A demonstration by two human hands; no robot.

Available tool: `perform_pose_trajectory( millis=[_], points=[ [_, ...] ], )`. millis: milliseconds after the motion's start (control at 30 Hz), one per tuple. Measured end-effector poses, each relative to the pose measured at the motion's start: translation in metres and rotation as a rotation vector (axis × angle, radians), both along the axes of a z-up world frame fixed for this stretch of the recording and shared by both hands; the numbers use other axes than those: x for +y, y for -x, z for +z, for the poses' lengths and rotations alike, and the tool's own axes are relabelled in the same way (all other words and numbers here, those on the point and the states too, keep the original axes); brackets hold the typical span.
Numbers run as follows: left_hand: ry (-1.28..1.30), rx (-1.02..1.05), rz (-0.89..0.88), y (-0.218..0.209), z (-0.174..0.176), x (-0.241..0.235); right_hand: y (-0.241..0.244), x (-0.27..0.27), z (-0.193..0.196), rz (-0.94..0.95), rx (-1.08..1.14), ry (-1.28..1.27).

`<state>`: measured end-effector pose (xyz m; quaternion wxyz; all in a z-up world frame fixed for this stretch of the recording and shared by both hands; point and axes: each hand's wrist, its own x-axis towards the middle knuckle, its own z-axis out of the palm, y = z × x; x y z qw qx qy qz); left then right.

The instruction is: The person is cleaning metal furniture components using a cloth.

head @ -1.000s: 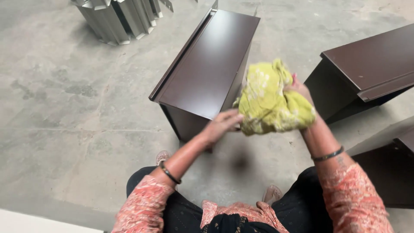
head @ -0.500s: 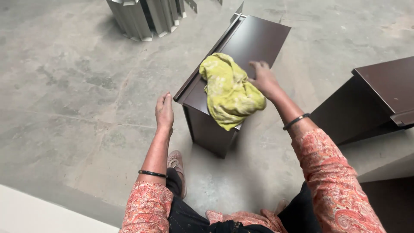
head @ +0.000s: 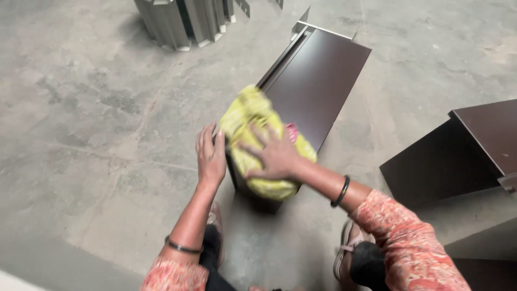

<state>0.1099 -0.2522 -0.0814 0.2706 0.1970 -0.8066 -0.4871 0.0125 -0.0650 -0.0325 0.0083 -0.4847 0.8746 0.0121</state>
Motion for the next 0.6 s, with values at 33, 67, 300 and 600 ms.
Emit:
perform_pose_trajectory(
  millis=[33,67,300,600],
  points=[
    [0.136,0.06,0.004,-0.001,-0.003,0.006,-0.004,-0.002,0.005,0.077,0.007,-0.009],
    [0.272,0.12,0.007,-0.001,-0.007,0.011,-0.007,-0.004,0.01,0.154,0.013,-0.018],
    [0.597,-0.055,-0.099,-0.002,0.028,0.062,0.19,-0.004,-0.024,0.079,0.037,-0.069],
    [0.992,-0.195,-0.299,0.023,-0.016,0.057,0.441,0.073,-0.028,-0.558,0.0,0.08]
  ],
)
